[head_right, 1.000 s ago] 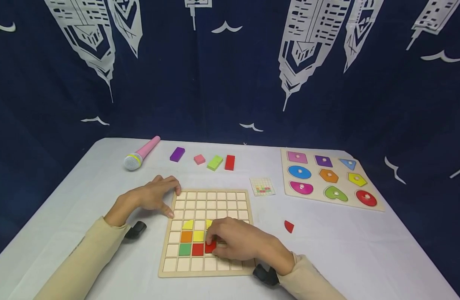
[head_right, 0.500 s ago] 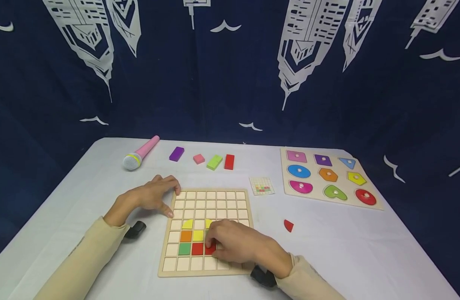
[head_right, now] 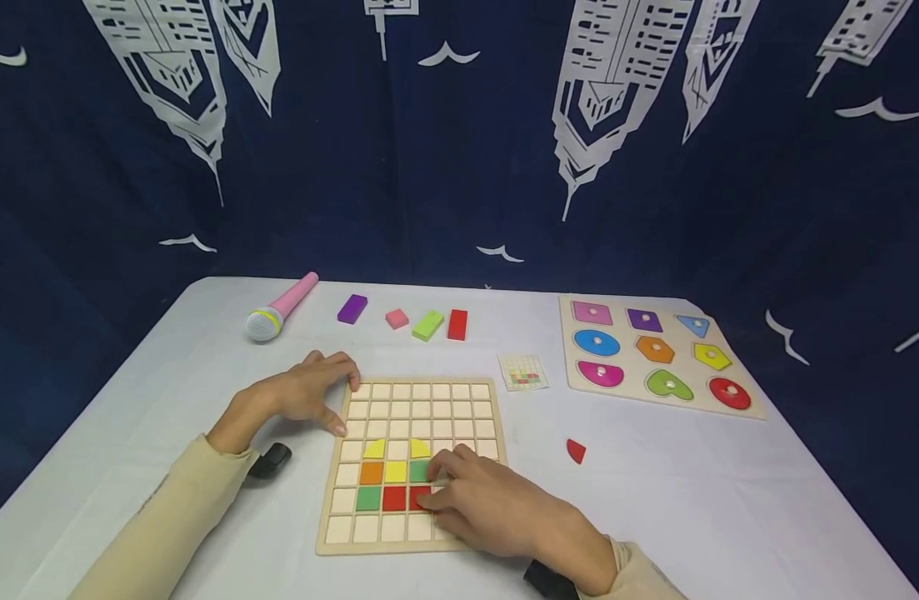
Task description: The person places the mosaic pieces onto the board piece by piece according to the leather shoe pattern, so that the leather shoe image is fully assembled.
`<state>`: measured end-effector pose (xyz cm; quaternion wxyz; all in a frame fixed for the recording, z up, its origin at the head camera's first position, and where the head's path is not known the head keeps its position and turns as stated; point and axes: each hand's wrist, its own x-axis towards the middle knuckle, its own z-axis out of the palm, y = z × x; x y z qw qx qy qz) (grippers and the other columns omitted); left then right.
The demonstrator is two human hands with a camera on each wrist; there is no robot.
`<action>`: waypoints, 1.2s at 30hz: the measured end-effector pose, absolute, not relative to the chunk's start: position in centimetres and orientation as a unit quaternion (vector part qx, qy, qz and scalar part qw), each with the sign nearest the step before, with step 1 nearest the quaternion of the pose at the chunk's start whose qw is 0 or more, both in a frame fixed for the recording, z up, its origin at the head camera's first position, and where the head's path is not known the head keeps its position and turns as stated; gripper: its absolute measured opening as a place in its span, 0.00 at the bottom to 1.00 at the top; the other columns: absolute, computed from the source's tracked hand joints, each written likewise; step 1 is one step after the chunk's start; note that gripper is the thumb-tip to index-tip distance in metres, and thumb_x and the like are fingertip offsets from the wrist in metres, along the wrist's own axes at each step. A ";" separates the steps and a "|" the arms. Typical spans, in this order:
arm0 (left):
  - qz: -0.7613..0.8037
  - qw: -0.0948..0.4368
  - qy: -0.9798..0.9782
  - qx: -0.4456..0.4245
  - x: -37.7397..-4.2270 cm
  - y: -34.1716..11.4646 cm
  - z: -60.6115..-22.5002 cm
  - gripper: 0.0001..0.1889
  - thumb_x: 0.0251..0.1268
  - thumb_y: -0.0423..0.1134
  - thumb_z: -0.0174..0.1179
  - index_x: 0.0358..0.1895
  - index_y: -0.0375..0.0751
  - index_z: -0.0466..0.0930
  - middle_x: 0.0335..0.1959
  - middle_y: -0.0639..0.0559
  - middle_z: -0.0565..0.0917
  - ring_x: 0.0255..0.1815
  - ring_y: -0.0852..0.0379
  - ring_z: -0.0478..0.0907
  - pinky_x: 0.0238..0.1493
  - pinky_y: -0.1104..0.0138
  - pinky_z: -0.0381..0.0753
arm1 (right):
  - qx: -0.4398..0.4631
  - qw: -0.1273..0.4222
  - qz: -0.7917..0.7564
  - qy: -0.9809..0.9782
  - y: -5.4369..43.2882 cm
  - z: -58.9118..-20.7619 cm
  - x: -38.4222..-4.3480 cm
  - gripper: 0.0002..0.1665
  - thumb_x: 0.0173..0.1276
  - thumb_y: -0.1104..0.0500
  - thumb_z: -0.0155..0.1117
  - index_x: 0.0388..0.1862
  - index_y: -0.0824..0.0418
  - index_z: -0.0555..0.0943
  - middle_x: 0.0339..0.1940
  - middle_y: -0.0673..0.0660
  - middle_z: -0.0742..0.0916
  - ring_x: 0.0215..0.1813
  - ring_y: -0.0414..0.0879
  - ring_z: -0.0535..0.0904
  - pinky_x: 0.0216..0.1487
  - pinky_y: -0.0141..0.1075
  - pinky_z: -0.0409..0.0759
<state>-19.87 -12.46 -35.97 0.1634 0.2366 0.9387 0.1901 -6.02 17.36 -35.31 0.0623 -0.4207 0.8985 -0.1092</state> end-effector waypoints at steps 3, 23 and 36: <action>0.188 0.163 0.940 0.235 -19.8 -12.4 -35.8 0.32 0.38 0.49 0.81 0.48 0.52 0.73 0.53 0.55 0.71 0.53 0.49 0.64 0.50 0.52 0.74 | -0.430 0.047 -0.105 0.896 18.1 -35.7 -5.7 0.22 0.71 0.55 0.64 0.64 0.46 0.81 0.61 0.48 0.78 0.58 0.42 0.70 0.59 0.36 0.75; 0.197 0.167 0.936 0.240 -19.9 -12.5 -35.9 0.32 0.38 0.50 0.81 0.48 0.52 0.73 0.54 0.54 0.71 0.53 0.49 0.64 0.50 0.52 0.74 | -0.299 0.143 -0.189 0.924 25.1 -34.0 -6.7 0.25 0.62 0.44 0.73 0.58 0.44 0.82 0.56 0.38 0.82 0.59 0.39 0.76 0.62 0.44 0.77; 0.193 0.169 0.938 0.235 -20.1 -12.4 -35.9 0.32 0.38 0.50 0.81 0.49 0.52 0.73 0.54 0.54 0.71 0.54 0.48 0.64 0.52 0.50 0.74 | -0.234 0.183 -0.258 0.919 31.8 -35.5 -5.3 0.30 0.56 0.43 0.77 0.59 0.41 0.80 0.58 0.45 0.82 0.55 0.39 0.78 0.57 0.37 0.79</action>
